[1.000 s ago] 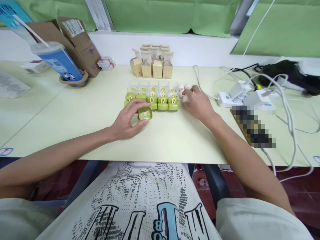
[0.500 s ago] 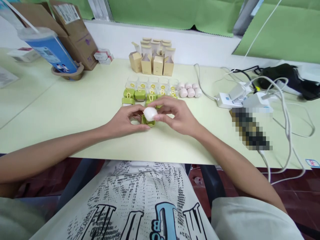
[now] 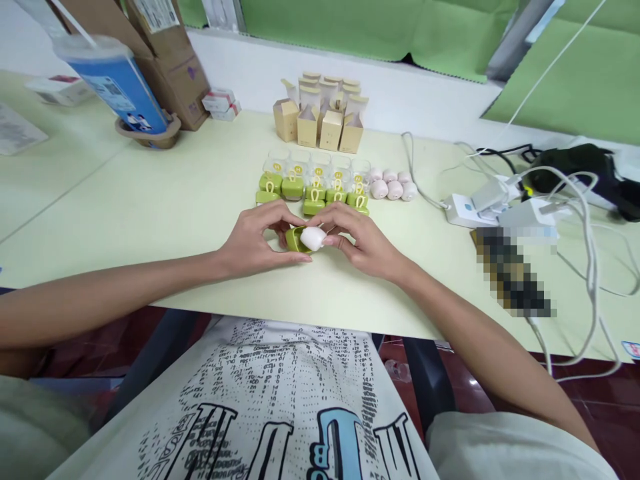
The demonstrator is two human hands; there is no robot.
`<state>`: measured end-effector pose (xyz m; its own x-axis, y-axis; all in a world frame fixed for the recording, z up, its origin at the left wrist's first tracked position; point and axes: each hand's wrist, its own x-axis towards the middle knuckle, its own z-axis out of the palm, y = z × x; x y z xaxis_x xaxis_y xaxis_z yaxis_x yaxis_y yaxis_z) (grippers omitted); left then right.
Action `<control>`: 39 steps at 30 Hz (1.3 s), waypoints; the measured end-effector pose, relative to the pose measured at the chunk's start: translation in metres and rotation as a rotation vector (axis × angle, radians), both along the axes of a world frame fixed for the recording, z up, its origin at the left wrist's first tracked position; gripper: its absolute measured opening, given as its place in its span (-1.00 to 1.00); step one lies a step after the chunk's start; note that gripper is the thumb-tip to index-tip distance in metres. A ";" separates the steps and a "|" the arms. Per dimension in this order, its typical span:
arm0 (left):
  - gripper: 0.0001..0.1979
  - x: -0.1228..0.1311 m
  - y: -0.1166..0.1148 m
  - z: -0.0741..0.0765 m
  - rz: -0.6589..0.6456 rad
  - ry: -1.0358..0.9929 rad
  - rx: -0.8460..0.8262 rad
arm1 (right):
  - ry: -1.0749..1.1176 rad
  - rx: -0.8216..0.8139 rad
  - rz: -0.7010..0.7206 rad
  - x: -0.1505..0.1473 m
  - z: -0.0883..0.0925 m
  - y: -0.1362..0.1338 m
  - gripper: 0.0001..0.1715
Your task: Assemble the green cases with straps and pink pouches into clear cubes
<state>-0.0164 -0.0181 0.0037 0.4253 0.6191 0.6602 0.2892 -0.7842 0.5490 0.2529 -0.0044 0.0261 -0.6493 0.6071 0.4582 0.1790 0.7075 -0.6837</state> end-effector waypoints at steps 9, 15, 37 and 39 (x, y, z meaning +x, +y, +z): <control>-0.46 0.000 0.002 -0.002 0.012 0.007 0.136 | 0.055 0.028 0.000 -0.007 -0.004 -0.002 -0.73; -0.45 0.000 0.002 -0.001 0.025 -0.010 0.115 | 0.066 0.019 -0.054 -0.008 -0.005 -0.005 -0.67; -0.36 -0.002 0.007 -0.006 0.125 0.021 0.224 | 0.088 -0.078 -0.086 -0.011 -0.007 -0.008 -0.49; -0.37 -0.002 0.008 -0.007 0.096 -0.017 0.252 | 0.120 -0.131 -0.063 -0.014 -0.009 -0.009 -0.48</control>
